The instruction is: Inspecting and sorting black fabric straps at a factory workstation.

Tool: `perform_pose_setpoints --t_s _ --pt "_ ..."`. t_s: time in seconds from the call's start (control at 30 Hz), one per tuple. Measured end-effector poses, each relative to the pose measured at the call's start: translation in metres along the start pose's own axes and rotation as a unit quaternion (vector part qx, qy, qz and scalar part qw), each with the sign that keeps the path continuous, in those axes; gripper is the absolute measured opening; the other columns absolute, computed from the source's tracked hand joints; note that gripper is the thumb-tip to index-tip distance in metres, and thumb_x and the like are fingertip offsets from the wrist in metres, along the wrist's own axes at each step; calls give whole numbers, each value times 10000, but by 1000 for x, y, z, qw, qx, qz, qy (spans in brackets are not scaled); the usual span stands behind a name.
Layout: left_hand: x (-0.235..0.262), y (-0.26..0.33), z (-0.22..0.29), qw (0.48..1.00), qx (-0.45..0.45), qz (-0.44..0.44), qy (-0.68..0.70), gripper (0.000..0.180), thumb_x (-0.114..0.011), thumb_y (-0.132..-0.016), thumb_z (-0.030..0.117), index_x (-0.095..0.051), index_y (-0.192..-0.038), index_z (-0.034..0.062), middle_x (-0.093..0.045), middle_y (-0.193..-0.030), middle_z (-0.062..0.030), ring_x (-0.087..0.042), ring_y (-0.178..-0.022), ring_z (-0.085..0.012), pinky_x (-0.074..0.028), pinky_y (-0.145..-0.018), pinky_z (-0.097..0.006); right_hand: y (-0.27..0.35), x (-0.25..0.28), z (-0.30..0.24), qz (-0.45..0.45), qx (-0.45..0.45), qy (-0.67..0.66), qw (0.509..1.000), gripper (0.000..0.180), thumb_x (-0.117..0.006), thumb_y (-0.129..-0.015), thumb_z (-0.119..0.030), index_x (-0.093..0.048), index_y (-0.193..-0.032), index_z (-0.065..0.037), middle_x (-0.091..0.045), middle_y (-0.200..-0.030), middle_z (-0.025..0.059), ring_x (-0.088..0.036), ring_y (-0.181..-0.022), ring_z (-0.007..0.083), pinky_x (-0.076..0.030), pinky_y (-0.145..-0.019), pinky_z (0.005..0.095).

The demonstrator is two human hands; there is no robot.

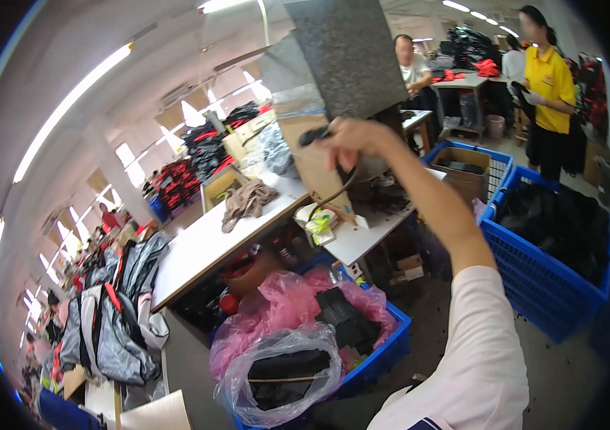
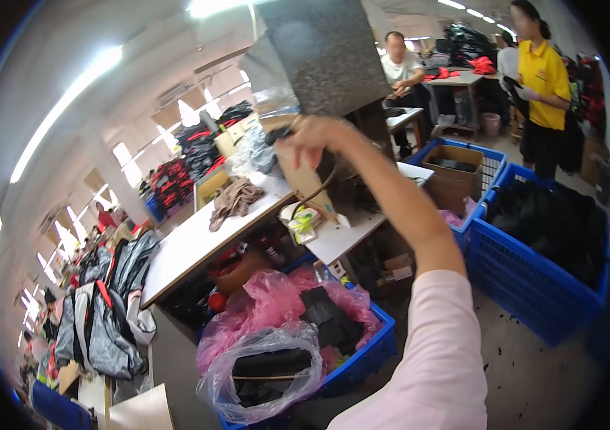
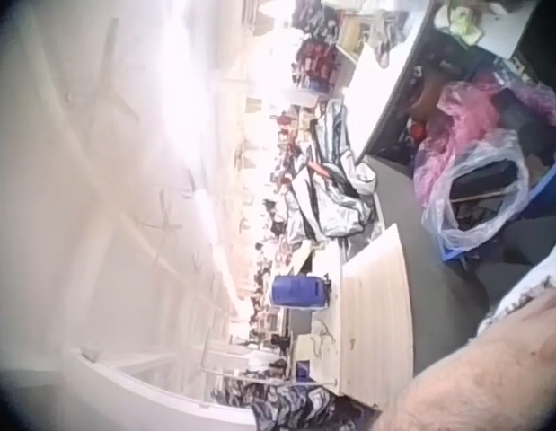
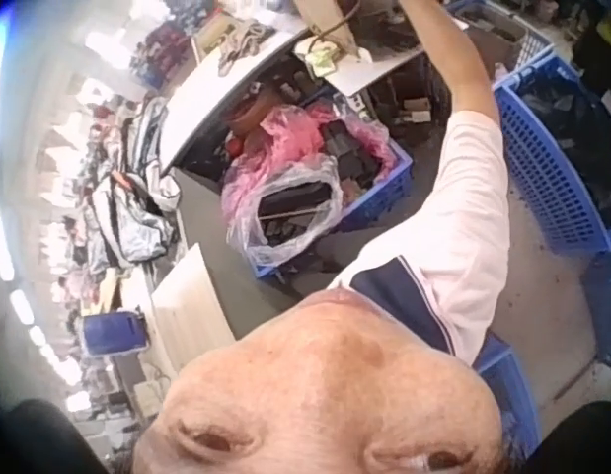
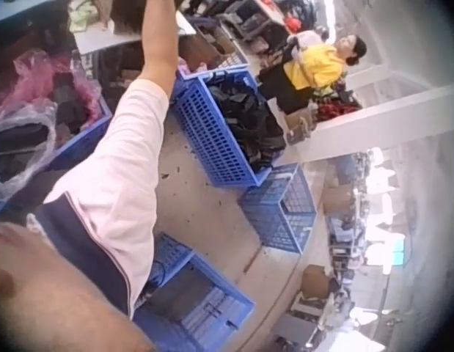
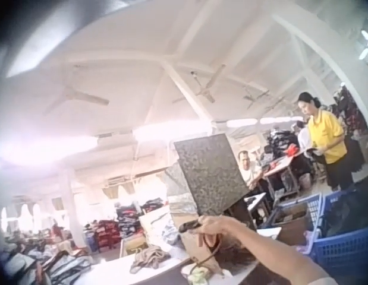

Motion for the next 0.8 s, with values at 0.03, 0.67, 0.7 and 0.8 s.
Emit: perform_pose_setpoints --t_s 0.03,0.67,0.7,0.8 --pt "0 -7 5 1000 -4 -12 -18 189 -560 -864 127 -612 -1011 21 -591 -731 -67 -536 -676 -128 -455 -595 -294 28 48 -2 68 -15 29 997 555 -563 -856 -459 -650 -690 64 -675 -699 135 -591 -451 169 -498 -426 266" --pt "-109 -78 376 724 -146 -180 649 211 -523 -920 227 -533 -1006 35 -635 -960 -142 -622 -822 -270 -509 -803 -379 277 -332 96 -180 -119 -194 957 368 -534 -901 -391 -650 -788 -61 -591 -565 52 -555 -446 137 -426 -421 264" --pt "-93 -92 362 697 -163 -107 690 169 -574 -889 207 -550 -945 49 -640 -827 -103 -620 -750 -235 -521 -764 -359 274 -333 91 -138 -41 -101 985 387 -527 -884 -389 -640 -735 -50 -601 -575 84 -585 -480 210 -460 -455 325" --pt "-83 -107 328 639 -57 -77 763 128 -626 -852 179 -581 -879 62 -621 -740 -48 -625 -713 -160 -503 -774 -343 272 -349 72 -79 68 81 991 362 -524 -846 -352 -627 -700 -37 -620 -608 135 -625 -566 319 -499 -528 426"
Point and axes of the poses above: each hand's wrist, its own y-axis away from the middle knuckle, its own x-axis out of the back of the hand, z = x × y, the point moved 10 cm from there along -y, towards the middle knuckle
